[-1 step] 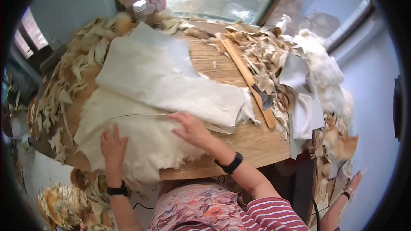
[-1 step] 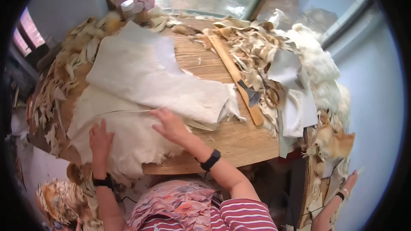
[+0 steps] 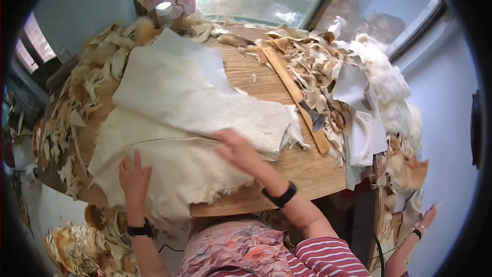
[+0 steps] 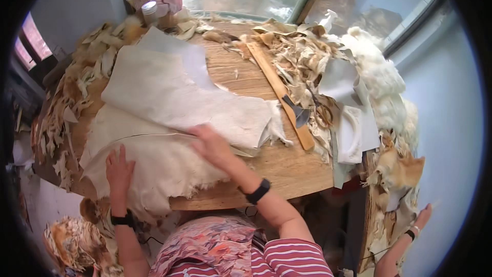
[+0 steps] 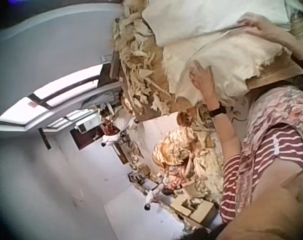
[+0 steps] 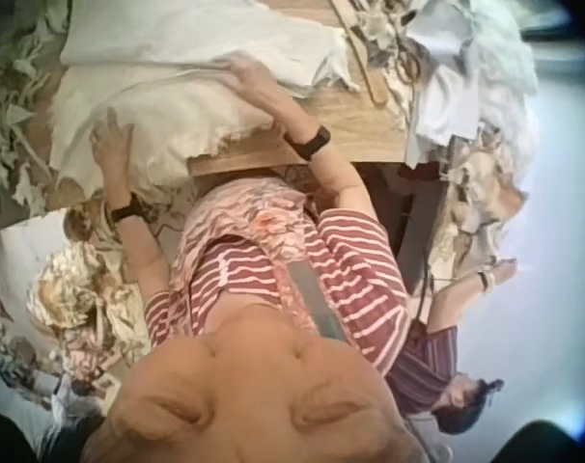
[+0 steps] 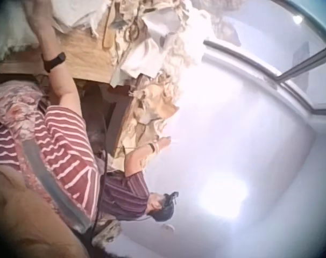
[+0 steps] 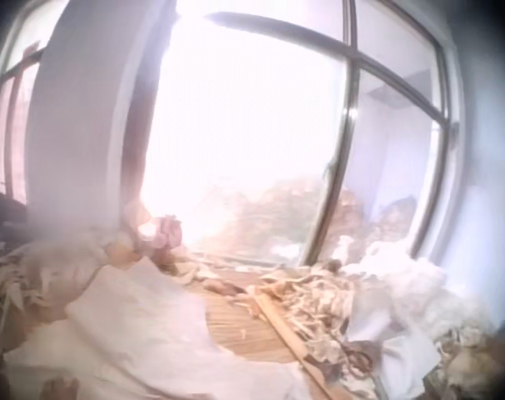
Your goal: The person uses a specialized hand-held leather cutting tool and shears to cut specific shapes out of white fur/leather pieces on a wooden work table, using a paper template and a straight edge for guidance.
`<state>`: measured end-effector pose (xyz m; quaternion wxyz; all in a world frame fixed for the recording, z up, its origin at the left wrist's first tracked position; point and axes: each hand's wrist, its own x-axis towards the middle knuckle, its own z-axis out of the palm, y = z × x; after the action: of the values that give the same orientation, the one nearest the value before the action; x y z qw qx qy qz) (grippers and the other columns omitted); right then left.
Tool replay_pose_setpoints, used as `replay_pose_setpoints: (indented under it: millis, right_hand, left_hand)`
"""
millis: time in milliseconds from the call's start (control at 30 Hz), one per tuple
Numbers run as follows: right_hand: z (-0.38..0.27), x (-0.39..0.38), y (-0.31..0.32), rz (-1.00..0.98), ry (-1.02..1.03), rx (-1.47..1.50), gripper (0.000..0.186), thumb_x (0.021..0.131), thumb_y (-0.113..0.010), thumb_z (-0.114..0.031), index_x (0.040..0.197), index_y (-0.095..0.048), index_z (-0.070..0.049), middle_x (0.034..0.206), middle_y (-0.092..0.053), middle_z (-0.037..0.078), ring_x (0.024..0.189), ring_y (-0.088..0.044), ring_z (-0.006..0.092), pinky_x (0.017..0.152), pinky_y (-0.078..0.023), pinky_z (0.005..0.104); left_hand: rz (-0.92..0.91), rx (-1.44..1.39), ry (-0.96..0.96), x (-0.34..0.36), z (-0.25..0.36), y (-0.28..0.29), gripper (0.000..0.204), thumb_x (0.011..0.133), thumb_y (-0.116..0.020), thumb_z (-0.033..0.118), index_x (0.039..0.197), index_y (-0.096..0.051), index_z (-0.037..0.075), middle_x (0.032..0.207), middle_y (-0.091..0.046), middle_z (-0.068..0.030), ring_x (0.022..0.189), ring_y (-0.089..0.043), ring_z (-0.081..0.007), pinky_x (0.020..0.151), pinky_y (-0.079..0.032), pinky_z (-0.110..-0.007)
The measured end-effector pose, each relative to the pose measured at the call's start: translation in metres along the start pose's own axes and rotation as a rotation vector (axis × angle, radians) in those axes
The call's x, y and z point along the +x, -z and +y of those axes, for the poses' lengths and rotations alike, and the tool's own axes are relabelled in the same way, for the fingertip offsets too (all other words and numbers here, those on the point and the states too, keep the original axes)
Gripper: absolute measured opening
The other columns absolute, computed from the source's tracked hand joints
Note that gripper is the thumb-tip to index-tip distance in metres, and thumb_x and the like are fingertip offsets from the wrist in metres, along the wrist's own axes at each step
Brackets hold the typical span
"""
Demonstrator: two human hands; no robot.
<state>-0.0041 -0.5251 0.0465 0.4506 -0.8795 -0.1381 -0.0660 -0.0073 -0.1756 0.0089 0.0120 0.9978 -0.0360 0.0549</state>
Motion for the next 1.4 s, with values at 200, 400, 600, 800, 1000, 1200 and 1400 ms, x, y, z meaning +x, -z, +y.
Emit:
replay_pose_setpoints:
  millis: [200,400,600,800,1000,1200,1400]
  right_hand:
    - [0.138,-0.032,0.181,0.328,-0.450,-0.592,0.026,0.084,-0.065,-0.020,0.105,-0.070,-0.006,0.106,-0.067,0.017,0.089,-0.067,0.0326,0.081,-0.053,0.0415]
    - [0.173,-0.049,0.209,0.309,-0.485,-0.917,0.030,0.083,-0.064,-0.027,0.101,-0.070,-0.004,0.097,-0.068,0.020,0.090,-0.065,0.0379,0.082,-0.052,0.0449]
    - [0.168,-0.052,0.214,0.167,-0.549,-0.809,0.032,0.082,-0.066,-0.029,0.096,-0.067,0.000,0.093,-0.067,0.022,0.090,-0.065,0.0386,0.081,-0.051,0.0458]
    - [0.161,-0.064,0.218,0.096,-0.607,-0.696,0.033,0.081,-0.064,-0.031,0.086,-0.066,0.001,0.091,-0.067,0.023,0.087,-0.065,0.0396,0.078,-0.051,0.0477]
    - [0.202,-0.079,0.219,0.234,-0.469,-0.901,0.030,0.079,-0.060,-0.032,0.091,-0.068,-0.006,0.093,-0.065,0.017,0.093,-0.061,0.0353,0.079,-0.049,0.0472]
    - [0.188,-0.090,0.232,0.098,-0.528,-1.057,0.024,0.083,-0.064,-0.030,0.090,-0.065,-0.006,0.091,-0.064,0.013,0.086,-0.063,0.0326,0.074,-0.050,0.0452]
    - [0.165,-0.069,0.223,0.170,-0.430,-1.067,0.026,0.084,-0.065,-0.026,0.101,-0.067,-0.006,0.098,-0.065,0.018,0.096,-0.062,0.0342,0.083,-0.049,0.0441]
  left_hand:
    - [0.028,-0.020,-0.017,0.005,0.007,-0.002,0.071,0.082,-0.071,0.032,0.145,-0.042,0.015,0.137,-0.043,-0.0248,0.122,-0.044,-0.0425,0.102,-0.039,-0.048]
    - [-0.017,0.002,-0.023,0.004,-0.004,-0.001,0.071,0.083,-0.070,0.030,0.146,-0.040,0.015,0.138,-0.042,-0.0252,0.121,-0.043,-0.0428,0.103,-0.039,-0.048]
    - [-0.054,-0.032,-0.011,0.006,0.004,0.004,0.071,0.085,-0.068,0.030,0.147,-0.039,0.016,0.140,-0.040,-0.0248,0.125,-0.041,-0.0428,0.104,-0.038,-0.049]
    - [-0.100,-0.016,0.026,0.004,0.004,0.005,0.070,0.085,-0.068,0.033,0.147,-0.039,0.017,0.143,-0.038,-0.0233,0.126,-0.040,-0.0427,0.104,-0.038,-0.048]
    - [-0.097,0.078,0.041,0.004,-0.002,-0.003,0.070,0.084,-0.068,0.039,0.145,-0.042,0.017,0.139,-0.043,-0.0229,0.125,-0.043,-0.0423,0.103,-0.039,-0.051]
    - [-0.032,0.004,0.044,0.005,0.011,0.011,0.069,0.084,-0.067,0.039,0.144,-0.043,0.016,0.136,-0.045,-0.0247,0.123,-0.044,-0.0437,0.103,-0.040,-0.049]
    - [-0.061,-0.070,0.045,0.007,0.016,0.016,0.068,0.082,-0.069,0.038,0.143,-0.045,0.017,0.137,-0.044,-0.0232,0.124,-0.043,-0.0422,0.102,-0.040,-0.050]
